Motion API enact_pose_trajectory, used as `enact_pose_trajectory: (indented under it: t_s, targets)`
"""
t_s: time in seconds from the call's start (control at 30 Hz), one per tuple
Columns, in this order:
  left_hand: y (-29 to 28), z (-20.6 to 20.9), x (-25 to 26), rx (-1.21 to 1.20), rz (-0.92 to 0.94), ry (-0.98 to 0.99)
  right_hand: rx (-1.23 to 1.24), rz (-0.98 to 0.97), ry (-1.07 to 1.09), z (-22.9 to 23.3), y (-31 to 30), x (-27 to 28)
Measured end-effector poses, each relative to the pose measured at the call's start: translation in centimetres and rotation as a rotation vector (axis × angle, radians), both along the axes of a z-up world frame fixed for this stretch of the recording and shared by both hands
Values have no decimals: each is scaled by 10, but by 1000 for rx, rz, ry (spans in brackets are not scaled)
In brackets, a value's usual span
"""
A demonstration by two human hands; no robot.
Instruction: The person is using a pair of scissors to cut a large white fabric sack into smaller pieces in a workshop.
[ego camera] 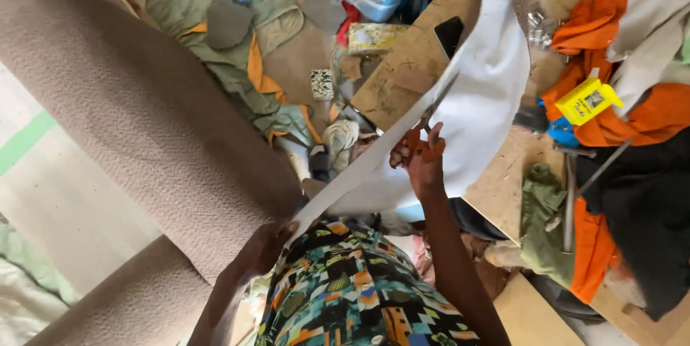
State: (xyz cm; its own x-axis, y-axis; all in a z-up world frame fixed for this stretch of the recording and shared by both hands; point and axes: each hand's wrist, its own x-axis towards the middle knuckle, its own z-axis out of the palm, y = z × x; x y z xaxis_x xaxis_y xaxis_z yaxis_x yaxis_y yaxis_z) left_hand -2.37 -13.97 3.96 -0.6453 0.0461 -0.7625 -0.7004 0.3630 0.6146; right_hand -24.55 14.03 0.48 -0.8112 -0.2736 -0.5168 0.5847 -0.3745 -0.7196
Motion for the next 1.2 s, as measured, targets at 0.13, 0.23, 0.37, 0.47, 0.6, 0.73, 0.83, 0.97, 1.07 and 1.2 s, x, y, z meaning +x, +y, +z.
enact_pose_trajectory:
  t_s: [0.13, 0.23, 0.37, 0.47, 0.6, 0.73, 0.83, 0.97, 1.07, 1.2]
  targets:
    - [-20, 14, -27, 71, 60, -38, 250, -179, -51, 28, -23, -19]
    - [-42, 0, -25, 15, -4, 10, 210, -165, -20, 14, -26, -13]
    - [-65, -8, -27, -83, -39, -125, 221, 80, -51, -1, -14, -28]
    - [-78, -27, -26, -107, -62, -132, 411, -33, 101, 10, -28, -33]
    - [-94, -73, -10, -109, -65, 6, 392, -155, 112, 5, -31, -41]
    - [-97, -68, -19, -87, -19, -21, 497, -44, 39, -22, -22, -55]
    - [-107, -91, -11, -102, -7, -72, 439, -5, 2, -23, -20, -76]
    - [-109, -90, -17, -155, -82, -91, 457, -252, -119, 39, -46, -87]
    - [-119, -117, -13, -206, -147, 28, 422, -222, -34, 27, -44, -89]
    - [-116, -104, -28, -109, 49, -221, 453, -63, -32, -16, -28, -107]
